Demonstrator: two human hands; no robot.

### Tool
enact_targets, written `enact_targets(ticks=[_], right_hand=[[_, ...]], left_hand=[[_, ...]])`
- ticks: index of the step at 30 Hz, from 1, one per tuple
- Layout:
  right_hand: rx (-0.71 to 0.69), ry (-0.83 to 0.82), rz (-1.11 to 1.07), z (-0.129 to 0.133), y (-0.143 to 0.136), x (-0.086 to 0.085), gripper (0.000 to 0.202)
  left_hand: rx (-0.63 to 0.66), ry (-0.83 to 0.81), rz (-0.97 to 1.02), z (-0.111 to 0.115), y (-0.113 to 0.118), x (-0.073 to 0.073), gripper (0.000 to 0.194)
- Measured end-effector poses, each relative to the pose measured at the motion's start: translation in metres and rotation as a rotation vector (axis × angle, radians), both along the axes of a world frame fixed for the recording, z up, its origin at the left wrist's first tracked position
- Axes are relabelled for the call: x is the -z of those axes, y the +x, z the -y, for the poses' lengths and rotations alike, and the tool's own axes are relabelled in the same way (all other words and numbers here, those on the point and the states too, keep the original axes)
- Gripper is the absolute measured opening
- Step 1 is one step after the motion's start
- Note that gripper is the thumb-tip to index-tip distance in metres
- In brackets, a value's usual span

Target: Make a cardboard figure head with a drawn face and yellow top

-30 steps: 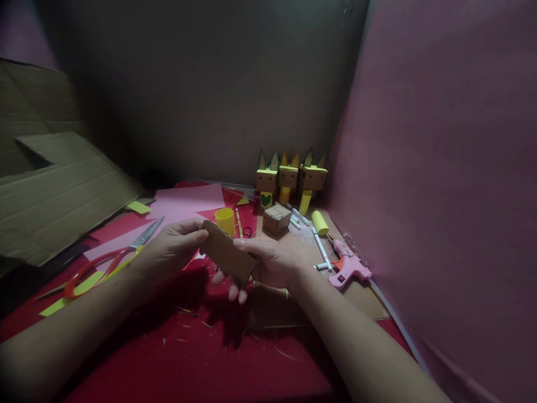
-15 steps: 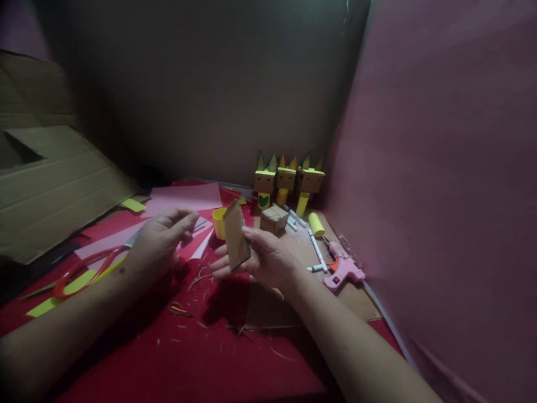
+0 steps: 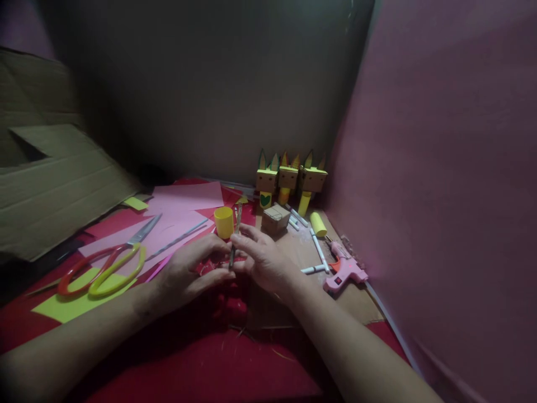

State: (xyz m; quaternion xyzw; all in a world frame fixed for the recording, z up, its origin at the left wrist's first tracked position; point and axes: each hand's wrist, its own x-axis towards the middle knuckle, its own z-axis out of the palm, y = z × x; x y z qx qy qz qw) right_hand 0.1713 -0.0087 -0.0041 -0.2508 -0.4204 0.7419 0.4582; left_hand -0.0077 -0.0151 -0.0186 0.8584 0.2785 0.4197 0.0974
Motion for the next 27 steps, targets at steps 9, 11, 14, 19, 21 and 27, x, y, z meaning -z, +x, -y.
enact_targets(ticks=[9,11,14,19,21,27], right_hand=[[0.008,0.066,0.119,0.005,0.003,0.004,0.044],[-0.021,0.064,0.182,0.005,0.006,0.004,0.045],[-0.067,0.088,0.292,0.004,0.009,0.005,0.047],[-0.066,0.096,0.391,0.003,0.009,0.005,0.044],[-0.074,0.072,0.42,0.004,0.009,0.005,0.045],[-0.068,0.078,0.478,0.002,0.011,0.006,0.045]], left_hand=[[-0.255,0.206,-0.14,0.01,-0.006,-0.016,0.022],[-0.415,0.238,-0.128,0.007,-0.024,-0.026,0.025],[-0.682,0.273,-0.15,0.004,-0.066,-0.043,0.027],[-0.955,0.201,-0.337,0.005,-0.133,-0.043,0.03],[-0.945,0.115,-0.449,0.005,-0.147,-0.034,0.023],[-1.047,0.014,-0.598,-0.01,-0.193,-0.047,0.039]])
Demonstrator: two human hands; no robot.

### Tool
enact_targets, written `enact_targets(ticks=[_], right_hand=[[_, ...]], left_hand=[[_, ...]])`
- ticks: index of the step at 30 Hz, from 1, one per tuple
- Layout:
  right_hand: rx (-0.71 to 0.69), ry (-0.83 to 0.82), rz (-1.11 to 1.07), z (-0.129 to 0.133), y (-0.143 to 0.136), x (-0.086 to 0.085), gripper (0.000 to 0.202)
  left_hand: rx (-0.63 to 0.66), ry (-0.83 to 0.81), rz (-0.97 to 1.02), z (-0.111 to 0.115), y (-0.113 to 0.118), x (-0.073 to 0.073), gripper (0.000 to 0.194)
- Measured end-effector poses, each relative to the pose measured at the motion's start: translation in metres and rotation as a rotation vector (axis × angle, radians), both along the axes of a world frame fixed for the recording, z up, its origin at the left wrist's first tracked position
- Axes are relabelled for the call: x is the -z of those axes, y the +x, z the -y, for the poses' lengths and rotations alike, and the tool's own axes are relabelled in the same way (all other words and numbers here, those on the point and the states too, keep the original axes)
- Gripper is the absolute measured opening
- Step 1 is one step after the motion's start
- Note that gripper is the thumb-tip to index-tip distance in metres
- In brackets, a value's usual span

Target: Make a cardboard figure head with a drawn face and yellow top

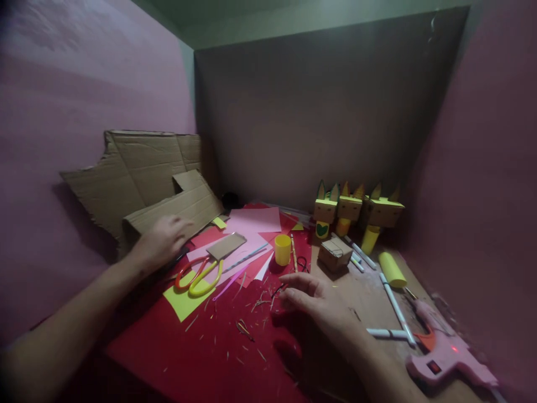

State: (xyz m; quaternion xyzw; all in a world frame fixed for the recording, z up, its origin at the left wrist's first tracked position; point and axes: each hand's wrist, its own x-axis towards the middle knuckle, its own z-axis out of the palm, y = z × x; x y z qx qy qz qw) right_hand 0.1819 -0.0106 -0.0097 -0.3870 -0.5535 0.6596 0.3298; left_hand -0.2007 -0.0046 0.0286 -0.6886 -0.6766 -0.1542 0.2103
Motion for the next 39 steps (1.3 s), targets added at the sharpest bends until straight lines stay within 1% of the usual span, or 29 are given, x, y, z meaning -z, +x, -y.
enact_targets(ticks=[4,5,7,9,11,14,17,20,23,25,28,29,31,33,37,39], right_hand=[[-0.019,-0.015,0.002,0.0,-0.001,0.0,0.047],[-0.024,-0.025,0.0,0.001,-0.002,-0.001,0.046],[-0.032,-0.049,-0.011,0.002,-0.004,-0.001,0.044],[-0.038,-0.081,-0.032,0.004,-0.006,0.0,0.04],[-0.045,-0.106,-0.065,0.004,-0.007,0.005,0.037],[-0.051,-0.101,-0.076,0.001,-0.007,0.018,0.035],[-0.046,-0.103,-0.068,-0.003,-0.006,0.031,0.038],[-0.037,-0.106,-0.068,-0.005,-0.006,0.037,0.039],[-0.025,-0.109,-0.056,-0.005,-0.005,0.036,0.038],[-0.014,-0.13,-0.043,-0.004,-0.005,0.033,0.039],[0.001,-0.163,-0.028,-0.002,-0.005,0.031,0.041],[0.004,-0.168,-0.027,-0.002,-0.004,0.031,0.042],[0.008,-0.167,-0.035,-0.002,-0.004,0.032,0.043],[0.009,-0.164,-0.052,-0.002,-0.004,0.033,0.043],[0.009,-0.143,-0.041,-0.002,-0.004,0.031,0.04],[0.008,-0.125,-0.03,-0.003,-0.004,0.03,0.039]], left_hand=[[-0.263,0.059,-0.025,-0.022,-0.041,-0.037,0.036],[-0.311,0.06,-0.027,-0.026,-0.047,-0.044,0.033],[-0.384,0.035,-0.034,-0.035,-0.055,-0.053,0.03],[-0.437,-0.024,-0.047,-0.041,-0.056,-0.056,0.033],[-0.477,-0.089,-0.055,-0.046,-0.054,-0.057,0.036],[-0.512,-0.147,-0.039,-0.049,-0.05,-0.056,0.036],[-0.523,-0.175,0.004,-0.049,-0.048,-0.054,0.036],[-0.507,-0.149,0.026,-0.045,-0.046,-0.053,0.034],[-0.465,-0.019,-0.004,-0.034,-0.041,-0.06,0.031],[-0.463,0.127,-0.028,-0.021,-0.039,-0.071,0.031],[-0.535,0.363,-0.037,0.003,-0.04,-0.093,0.048],[-0.56,0.41,-0.036,0.01,-0.041,-0.1,0.05],[-0.595,0.428,-0.029,0.021,-0.044,-0.111,0.048],[-0.627,0.408,-0.012,0.027,-0.046,-0.118,0.046],[-0.686,0.33,0.068,0.026,-0.052,-0.126,0.054],[-0.697,0.242,0.127,0.024,-0.056,-0.129,0.049]])
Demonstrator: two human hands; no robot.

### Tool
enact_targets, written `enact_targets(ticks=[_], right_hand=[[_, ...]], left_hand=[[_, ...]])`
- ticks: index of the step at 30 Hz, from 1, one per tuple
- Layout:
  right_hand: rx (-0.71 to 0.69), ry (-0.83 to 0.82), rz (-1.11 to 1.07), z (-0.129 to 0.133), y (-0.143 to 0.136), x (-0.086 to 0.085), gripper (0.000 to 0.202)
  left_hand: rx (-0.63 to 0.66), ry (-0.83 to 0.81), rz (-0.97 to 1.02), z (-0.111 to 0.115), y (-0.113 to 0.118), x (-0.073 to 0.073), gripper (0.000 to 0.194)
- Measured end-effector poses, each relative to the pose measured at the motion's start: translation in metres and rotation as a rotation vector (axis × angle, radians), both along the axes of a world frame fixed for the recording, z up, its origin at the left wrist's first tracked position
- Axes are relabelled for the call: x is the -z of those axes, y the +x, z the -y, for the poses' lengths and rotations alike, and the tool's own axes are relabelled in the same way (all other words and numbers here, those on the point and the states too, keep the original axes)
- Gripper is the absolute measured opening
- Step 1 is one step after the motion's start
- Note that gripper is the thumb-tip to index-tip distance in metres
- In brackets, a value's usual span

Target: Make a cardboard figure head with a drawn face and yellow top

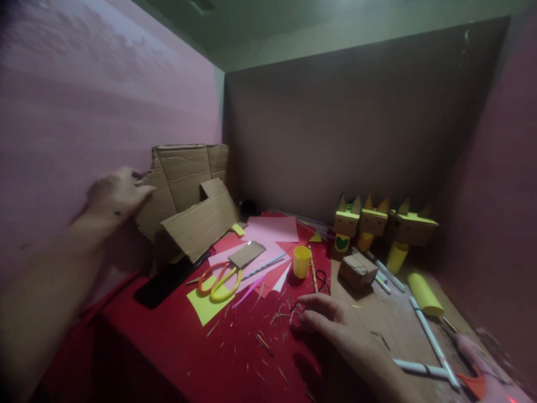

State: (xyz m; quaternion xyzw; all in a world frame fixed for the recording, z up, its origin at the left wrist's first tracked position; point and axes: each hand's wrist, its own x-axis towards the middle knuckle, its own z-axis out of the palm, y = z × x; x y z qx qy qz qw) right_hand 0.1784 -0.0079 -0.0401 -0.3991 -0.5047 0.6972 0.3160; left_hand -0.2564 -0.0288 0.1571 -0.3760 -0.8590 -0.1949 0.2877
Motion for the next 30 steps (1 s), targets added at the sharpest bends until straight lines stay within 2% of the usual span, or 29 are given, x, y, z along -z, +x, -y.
enact_targets(ticks=[3,7,13,17,21,25,30], right_hand=[[-0.001,0.016,-0.002,0.0,0.0,0.0,0.039],[-0.015,0.004,-0.007,0.002,0.0,-0.003,0.036],[-0.001,-0.027,0.01,0.009,-0.003,-0.018,0.032],[0.025,0.001,0.026,0.006,-0.003,-0.017,0.036],[0.036,-0.021,0.013,0.004,-0.003,-0.014,0.044],[0.046,-0.037,0.014,0.011,-0.004,-0.023,0.043],[0.042,0.013,0.054,0.015,-0.006,-0.034,0.035]], left_hand=[[0.005,-0.079,0.065,-0.002,-0.005,-0.003,0.036],[-0.004,-0.11,0.047,-0.003,-0.009,-0.003,0.033],[-0.051,-0.077,0.03,-0.006,-0.017,0.001,0.043],[-0.046,-0.054,0.029,-0.006,-0.018,0.005,0.046],[-0.046,-0.021,0.022,-0.006,-0.016,0.006,0.048],[-0.036,0.011,-0.01,-0.003,-0.01,0.008,0.048],[0.057,0.085,-0.222,0.003,0.007,0.011,0.05]])
